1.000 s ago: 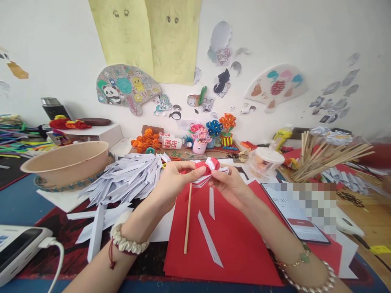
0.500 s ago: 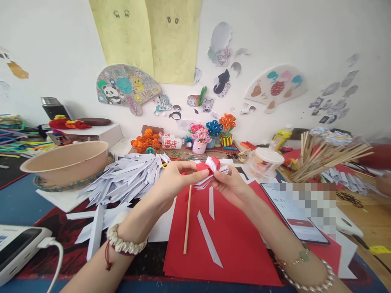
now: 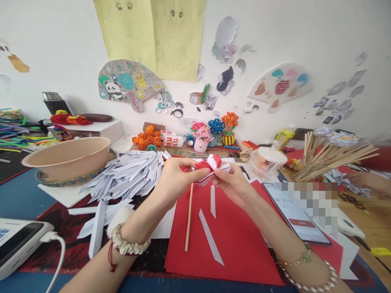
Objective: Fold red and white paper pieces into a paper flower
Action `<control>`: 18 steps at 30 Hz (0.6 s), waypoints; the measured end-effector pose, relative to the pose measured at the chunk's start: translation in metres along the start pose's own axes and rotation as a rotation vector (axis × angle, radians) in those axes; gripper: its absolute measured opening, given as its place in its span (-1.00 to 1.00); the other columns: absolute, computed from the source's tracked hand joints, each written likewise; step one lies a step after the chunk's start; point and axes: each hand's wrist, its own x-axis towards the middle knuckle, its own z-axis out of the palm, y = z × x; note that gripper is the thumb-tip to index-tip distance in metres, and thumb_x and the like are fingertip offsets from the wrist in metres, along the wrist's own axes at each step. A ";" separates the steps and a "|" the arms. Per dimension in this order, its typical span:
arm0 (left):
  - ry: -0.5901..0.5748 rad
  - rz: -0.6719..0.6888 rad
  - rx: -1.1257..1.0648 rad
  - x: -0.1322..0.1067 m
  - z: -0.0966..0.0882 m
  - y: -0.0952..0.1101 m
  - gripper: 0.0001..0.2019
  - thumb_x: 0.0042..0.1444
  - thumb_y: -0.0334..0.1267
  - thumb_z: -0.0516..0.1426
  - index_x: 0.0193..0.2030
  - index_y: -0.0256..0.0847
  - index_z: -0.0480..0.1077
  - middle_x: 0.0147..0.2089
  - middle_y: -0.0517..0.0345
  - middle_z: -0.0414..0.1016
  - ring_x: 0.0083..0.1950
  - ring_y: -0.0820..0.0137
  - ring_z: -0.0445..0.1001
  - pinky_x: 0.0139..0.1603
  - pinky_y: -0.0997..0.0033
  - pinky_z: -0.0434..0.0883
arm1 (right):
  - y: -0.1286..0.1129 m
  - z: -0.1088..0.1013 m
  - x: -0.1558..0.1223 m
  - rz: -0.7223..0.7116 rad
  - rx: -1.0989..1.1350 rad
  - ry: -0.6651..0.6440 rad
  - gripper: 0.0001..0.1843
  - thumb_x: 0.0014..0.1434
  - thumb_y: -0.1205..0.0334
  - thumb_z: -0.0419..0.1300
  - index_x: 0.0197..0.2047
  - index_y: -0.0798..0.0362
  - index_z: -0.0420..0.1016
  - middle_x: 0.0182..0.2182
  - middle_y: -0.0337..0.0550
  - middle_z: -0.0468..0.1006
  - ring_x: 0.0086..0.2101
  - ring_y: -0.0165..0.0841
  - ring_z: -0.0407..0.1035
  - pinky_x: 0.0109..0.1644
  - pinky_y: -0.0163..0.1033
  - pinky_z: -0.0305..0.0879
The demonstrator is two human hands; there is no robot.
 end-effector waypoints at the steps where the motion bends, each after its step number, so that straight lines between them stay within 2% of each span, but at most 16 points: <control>1: 0.002 -0.004 -0.007 0.000 0.000 0.000 -0.83 -0.10 -0.16 0.38 -0.46 -0.23 0.63 -0.40 0.06 0.61 -0.34 0.30 0.49 -0.25 0.29 0.40 | 0.000 0.000 0.000 0.000 0.003 0.002 -0.67 -0.12 0.07 0.55 -0.44 0.08 0.57 -0.60 -0.26 0.51 -0.57 -0.45 0.36 -0.46 -0.34 0.29; 12: -0.129 -0.010 -0.240 0.000 0.001 -0.002 -0.88 -0.09 -0.26 0.41 -0.42 -0.23 0.63 -0.36 0.16 0.59 -0.31 0.44 0.44 -0.14 0.41 0.38 | 0.005 -0.001 0.002 0.045 0.055 -0.005 -0.65 -0.13 -0.01 0.54 -0.50 0.09 0.61 -0.61 -0.23 0.56 -0.64 -0.49 0.36 -0.54 -0.38 0.32; 18: -0.106 -0.014 -0.275 0.001 0.003 -0.004 -0.85 -0.13 -0.26 0.44 -0.41 -0.24 0.64 -0.37 0.18 0.59 -0.31 0.48 0.44 -0.19 0.48 0.39 | 0.006 0.000 0.002 0.050 0.074 0.015 -0.68 -0.10 0.04 0.52 -0.53 0.09 0.60 -0.62 -0.23 0.57 -0.64 -0.50 0.37 -0.53 -0.40 0.34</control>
